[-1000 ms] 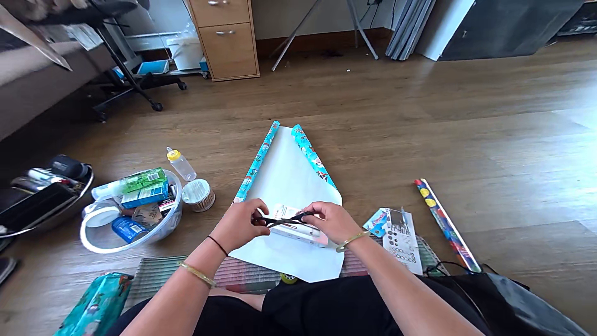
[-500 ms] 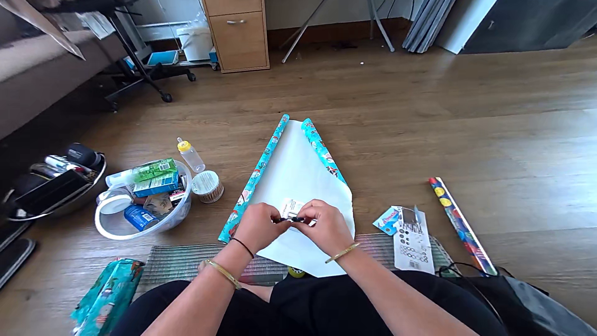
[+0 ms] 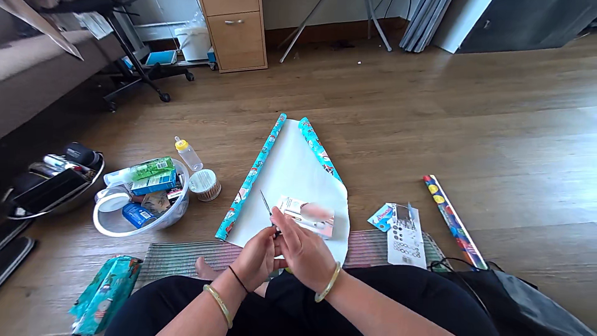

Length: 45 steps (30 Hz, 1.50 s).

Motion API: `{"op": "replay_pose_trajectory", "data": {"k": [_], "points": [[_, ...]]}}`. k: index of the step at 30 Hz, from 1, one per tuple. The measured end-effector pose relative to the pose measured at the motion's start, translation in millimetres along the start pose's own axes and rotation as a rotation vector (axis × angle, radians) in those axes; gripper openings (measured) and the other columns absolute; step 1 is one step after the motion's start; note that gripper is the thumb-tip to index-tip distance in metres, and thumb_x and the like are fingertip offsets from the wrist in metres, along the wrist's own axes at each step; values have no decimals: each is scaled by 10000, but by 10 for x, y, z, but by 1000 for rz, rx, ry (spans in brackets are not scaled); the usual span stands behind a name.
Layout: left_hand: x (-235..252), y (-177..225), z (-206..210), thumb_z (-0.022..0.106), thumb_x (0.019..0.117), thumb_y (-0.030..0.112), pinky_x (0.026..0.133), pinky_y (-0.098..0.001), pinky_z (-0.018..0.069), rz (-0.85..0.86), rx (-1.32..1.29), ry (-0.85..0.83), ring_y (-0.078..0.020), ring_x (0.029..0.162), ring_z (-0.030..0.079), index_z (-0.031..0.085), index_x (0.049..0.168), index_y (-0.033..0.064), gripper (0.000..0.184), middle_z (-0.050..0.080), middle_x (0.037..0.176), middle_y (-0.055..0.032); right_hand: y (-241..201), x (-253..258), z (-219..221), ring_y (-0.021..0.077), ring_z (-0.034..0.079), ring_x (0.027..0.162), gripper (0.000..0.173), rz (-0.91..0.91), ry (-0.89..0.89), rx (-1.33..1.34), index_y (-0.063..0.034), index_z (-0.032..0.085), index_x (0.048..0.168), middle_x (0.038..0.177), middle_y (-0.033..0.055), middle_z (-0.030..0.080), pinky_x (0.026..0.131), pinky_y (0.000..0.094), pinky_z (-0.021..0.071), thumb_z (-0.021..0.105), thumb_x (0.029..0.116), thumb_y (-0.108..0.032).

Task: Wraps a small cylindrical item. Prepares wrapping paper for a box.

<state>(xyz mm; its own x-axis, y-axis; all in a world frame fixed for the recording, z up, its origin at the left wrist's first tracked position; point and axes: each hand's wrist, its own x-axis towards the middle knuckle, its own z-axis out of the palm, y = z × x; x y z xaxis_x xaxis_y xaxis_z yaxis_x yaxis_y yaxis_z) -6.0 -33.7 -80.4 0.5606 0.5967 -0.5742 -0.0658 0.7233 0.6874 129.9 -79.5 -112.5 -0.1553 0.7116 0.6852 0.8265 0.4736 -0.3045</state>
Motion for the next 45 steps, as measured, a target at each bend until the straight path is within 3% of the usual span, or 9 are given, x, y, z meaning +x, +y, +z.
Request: {"op": "replay_pose_trajectory", "data": {"k": [6,9,13,15,20,24,31,42,45], "points": [[-81,44,-245,299,1113,201,771,-319,599,-26,25,135,-175,841,721,595,1108,34,340,725,986,-95,-107,-137,44,210,718,1146,725,59,-73,251,72,282,1563,1418,182,623,958,341,592,577,913,-53],[-152,255,-526,396,1098,151,778,-310,594,-107,321,129,-165,868,723,564,1156,53,203,729,1034,-73,48,-69,28,212,758,982,612,216,-107,270,-29,451,1516,1472,130,586,780,389,644,587,920,-42],[-155,508,-955,505,1087,401,596,-232,476,-244,899,233,-60,603,571,660,982,47,400,671,772,14,297,80,68,287,655,1198,457,525,-679,172,-119,550,1469,1514,115,519,971,474,556,586,1043,-278],[-105,493,-977,387,1086,550,700,-332,467,-301,1170,200,-131,656,546,654,903,8,631,619,741,-33,319,123,248,367,556,1323,520,531,-984,120,-62,562,1442,1472,184,544,1056,562,468,566,1050,-402],[-9,286,-858,49,1082,600,958,-469,434,-596,1411,-243,-294,1005,564,596,1137,-103,893,607,1093,-234,176,11,734,443,570,1257,422,352,-1242,-8,43,626,1275,1315,258,616,990,614,459,658,996,-272],[208,271,-980,59,1070,634,724,-342,435,-715,1326,-302,-148,731,494,598,979,41,806,542,833,-51,164,11,940,439,594,1225,355,329,-1265,-29,52,624,1257,1295,259,626,942,603,486,647,987,-177],[335,382,-1200,97,1055,671,523,-232,414,-850,1125,-316,-68,537,495,506,782,163,707,548,650,36,176,53,1019,431,631,1161,261,331,-1225,-6,53,633,1189,1234,250,645,858,593,522,507,1012,-91],[473,265,-1192,170,1117,501,581,-312,420,-815,1222,-294,-114,588,458,508,874,110,572,464,693,2,145,81,965,426,659,1106,262,321,-1219,-6,81,648,1107,1182,259,664,833,580,533,455,1033,-79],[511,199,-1166,141,1083,617,575,-320,436,-846,1266,-262,-117,571,482,517,840,127,664,479,663,7,136,75,965,422,658,1112,267,326,-1221,-11,80,649,1115,1183,252,666,840,574,533,445,1033,-72]]}}
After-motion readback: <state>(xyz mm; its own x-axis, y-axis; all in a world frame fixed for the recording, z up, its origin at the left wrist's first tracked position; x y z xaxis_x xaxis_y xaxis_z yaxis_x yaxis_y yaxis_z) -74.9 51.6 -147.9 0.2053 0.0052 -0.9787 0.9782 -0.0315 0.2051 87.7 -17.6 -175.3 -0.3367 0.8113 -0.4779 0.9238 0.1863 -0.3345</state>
